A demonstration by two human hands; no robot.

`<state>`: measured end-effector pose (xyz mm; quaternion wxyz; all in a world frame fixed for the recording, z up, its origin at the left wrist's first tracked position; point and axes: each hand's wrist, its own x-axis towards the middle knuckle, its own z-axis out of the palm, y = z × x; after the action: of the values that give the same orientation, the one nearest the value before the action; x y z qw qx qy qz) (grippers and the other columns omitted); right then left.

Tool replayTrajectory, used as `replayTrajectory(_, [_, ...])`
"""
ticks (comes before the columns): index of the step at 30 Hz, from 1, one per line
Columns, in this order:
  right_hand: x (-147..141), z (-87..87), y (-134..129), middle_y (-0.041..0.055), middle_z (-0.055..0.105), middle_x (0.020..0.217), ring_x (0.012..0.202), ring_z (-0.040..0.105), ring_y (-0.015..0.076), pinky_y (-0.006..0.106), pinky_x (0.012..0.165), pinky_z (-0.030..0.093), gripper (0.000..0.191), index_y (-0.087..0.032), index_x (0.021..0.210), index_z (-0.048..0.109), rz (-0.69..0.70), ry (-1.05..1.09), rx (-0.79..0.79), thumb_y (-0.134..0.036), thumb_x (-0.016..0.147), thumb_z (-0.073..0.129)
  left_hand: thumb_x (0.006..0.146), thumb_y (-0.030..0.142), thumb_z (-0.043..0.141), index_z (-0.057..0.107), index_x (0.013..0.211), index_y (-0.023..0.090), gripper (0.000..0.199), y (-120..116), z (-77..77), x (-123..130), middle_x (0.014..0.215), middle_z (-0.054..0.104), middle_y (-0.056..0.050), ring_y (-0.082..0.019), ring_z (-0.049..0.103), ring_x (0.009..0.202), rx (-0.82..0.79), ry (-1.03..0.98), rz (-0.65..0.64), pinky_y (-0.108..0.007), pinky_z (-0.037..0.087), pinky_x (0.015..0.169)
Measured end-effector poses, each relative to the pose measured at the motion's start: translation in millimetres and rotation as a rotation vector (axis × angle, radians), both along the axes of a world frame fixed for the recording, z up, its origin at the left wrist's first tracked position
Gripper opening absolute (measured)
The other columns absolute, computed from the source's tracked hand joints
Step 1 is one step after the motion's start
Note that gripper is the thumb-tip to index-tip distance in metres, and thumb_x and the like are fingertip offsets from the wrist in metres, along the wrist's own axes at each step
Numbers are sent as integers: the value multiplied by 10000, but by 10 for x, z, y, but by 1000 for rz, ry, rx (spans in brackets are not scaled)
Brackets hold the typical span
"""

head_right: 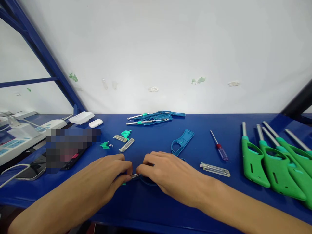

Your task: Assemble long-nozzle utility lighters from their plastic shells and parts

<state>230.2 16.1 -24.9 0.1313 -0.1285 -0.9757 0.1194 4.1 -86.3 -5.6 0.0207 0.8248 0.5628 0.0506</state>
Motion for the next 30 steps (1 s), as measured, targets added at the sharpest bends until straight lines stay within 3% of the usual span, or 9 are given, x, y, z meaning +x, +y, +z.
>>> replayTrajectory(5, [111,133,15,46,668,1126,1024,616,220,394,930,447,244,-260,1251,615,-70,6,-21,-353,1070,481,1032,262,544,675,1120,231,161,108,5,9,1195,669,-64,-224,643,1075,-71,-101,51,-395,514,985])
replayTrajectory(10, [345,286,130,4,650,1217,1118,602,232,383,980,434,497,-355,1314,608,-144,-127,-200,-644,912,656,1002,366,642,626,1283,204,324,184,32,59,1311,636,-101,-236,665,1095,-106,-114,88,-434,587,915])
replayTrajectory(17, [366,160,137,-8,669,1121,1002,629,193,310,849,439,363,-353,1283,641,-152,-133,-277,-525,963,655,1011,353,632,682,1079,175,197,315,88,90,1051,702,-51,-174,687,893,-151,-65,85,-352,594,800])
replayTrajectory(24, [421,223,133,-14,697,1215,1112,640,198,322,956,437,427,-338,1320,639,-161,-83,-328,-564,958,646,1016,292,607,705,899,182,188,357,131,87,949,698,-28,-172,679,853,-113,-53,79,-336,571,767])
replayTrajectory(27, [495,250,157,-20,700,1240,1131,638,208,341,979,443,386,-358,1285,665,-202,-59,-352,-562,958,646,1013,327,621,698,1057,189,164,325,110,89,1070,699,-51,-183,685,910,-99,-65,83,-352,587,802])
replayTrajectory(30, [564,251,161,-18,692,1253,1128,638,230,373,983,450,427,-394,1310,646,-262,-55,-364,-597,935,656,1000,362,647,638,1249,197,299,286,96,109,1253,658,-91,-222,677,1049,-83,-82,78,-408,593,883])
